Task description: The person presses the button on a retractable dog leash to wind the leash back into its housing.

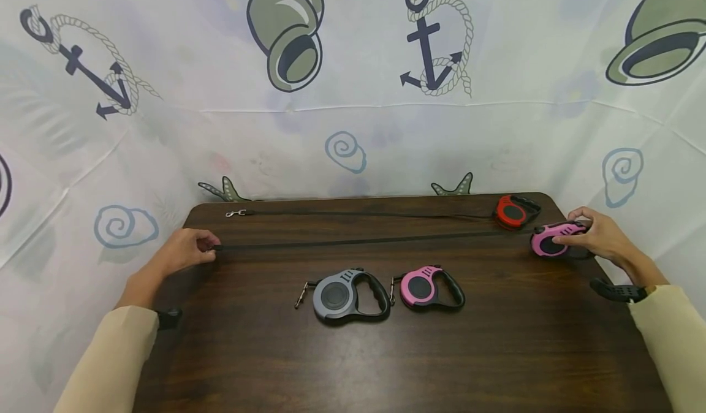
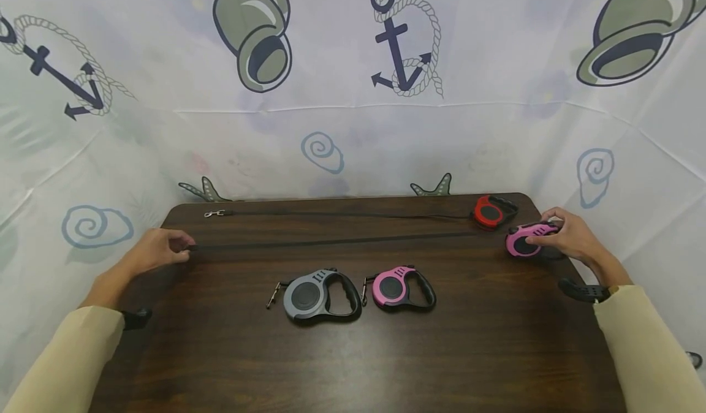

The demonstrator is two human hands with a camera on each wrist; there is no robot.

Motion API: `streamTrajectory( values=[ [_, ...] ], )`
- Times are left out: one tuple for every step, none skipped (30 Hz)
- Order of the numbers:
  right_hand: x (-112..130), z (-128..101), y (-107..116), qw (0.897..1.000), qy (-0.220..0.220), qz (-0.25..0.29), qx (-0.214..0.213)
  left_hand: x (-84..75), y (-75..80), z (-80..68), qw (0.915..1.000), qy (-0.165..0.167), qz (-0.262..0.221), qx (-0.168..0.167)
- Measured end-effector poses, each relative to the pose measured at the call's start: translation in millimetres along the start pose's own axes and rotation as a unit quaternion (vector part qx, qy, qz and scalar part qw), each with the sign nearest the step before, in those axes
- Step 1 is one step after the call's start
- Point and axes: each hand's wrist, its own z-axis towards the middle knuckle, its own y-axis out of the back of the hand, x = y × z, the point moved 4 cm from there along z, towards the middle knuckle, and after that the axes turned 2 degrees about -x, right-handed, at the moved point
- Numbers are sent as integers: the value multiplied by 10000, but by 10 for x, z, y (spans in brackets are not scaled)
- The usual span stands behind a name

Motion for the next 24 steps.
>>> streamTrajectory(
  values=[
    [2,-2,3,10000,41,-7,-1,-2,9,-3,10000,-17,11,-15],
    [4,-3,5,10000,85,-18,-9,-6,18,-6,10000,-37,27,-35],
    [6,-6,7,9999,134,-32,-30,-10,26,-8,9999,-71,42,-59],
    [8,-8,9,9998,179,-57,-42,-15,36,-9,9999,-106,48,-93],
    [10,-13,9,9997,212,-82,-49,-20,46,-12,9998,-124,39,-130],
    [8,-17,8,9996,236,-111,-55,-26,55,-17,9998,-135,22,-166],
    [8,-22,7,9996,251,-113,-59,-31,63,-20,9997,-140,12,-199],
    [6,-28,8,9996,257,-95,-72,-33,71,-24,9996,-141,4,-233],
    [1,-37,8,9997,239,-62,-71,-36,78,-29,9995,-147,-11,-270],
    [-7,-46,7,9997,223,-20,-44,-41,86,-35,9994,-141,-28,-310],
    [-16,-58,8,9998,190,59,-32,-45,93,-42,9993,-143,-55,-344],
    [-28,-70,10,9998,169,126,-27,-48,98,-46,9991,-169,-59,-378],
    [-40,-83,12,9997,146,209,-17,-52,103,-49,9989,-199,-79,-406],
    [-56,-95,14,9996,126,269,-12,-57,106,-54,9988,-228,-99,-430],
    [-70,-105,16,9994,101,319,-15,-59,110,-59,9986,-248,-109,-454],
    [-83,-113,20,9993,114,353,-38,-61,113,-63,9984,-265,-128,-479],
    [-97,-120,24,9990,114,430,-71,-64,117,-68,9983,-279,-139,-503],
    [-112,-124,27,9984,95,548,-112,-67,120,-73,9982,-279,-149,-517],
    [-128,-127,27,9971,74,745,-122,-70,125,-79,9980,-267,-172,-541],
    [-143,-129,30,9955,61,938,-139,-72,129,-83,9979,-255,-185,-574],
    [-156,-133,34,9926,64,1204,-149,-75,135,-88,9977,-235,-214,-607],
    [-168,-139,40,9878,83,1550,-152,-84,140,-92,9974,-229,-240,-632],
    [-181,-147,46,9821,90,1873,-157,-93,145,-97,9973,-216,-274,-650],
    [-190,-156,54,9748,97,2226,-145,-101,150,-100,9971,-203,-320,-667]
  ],
)
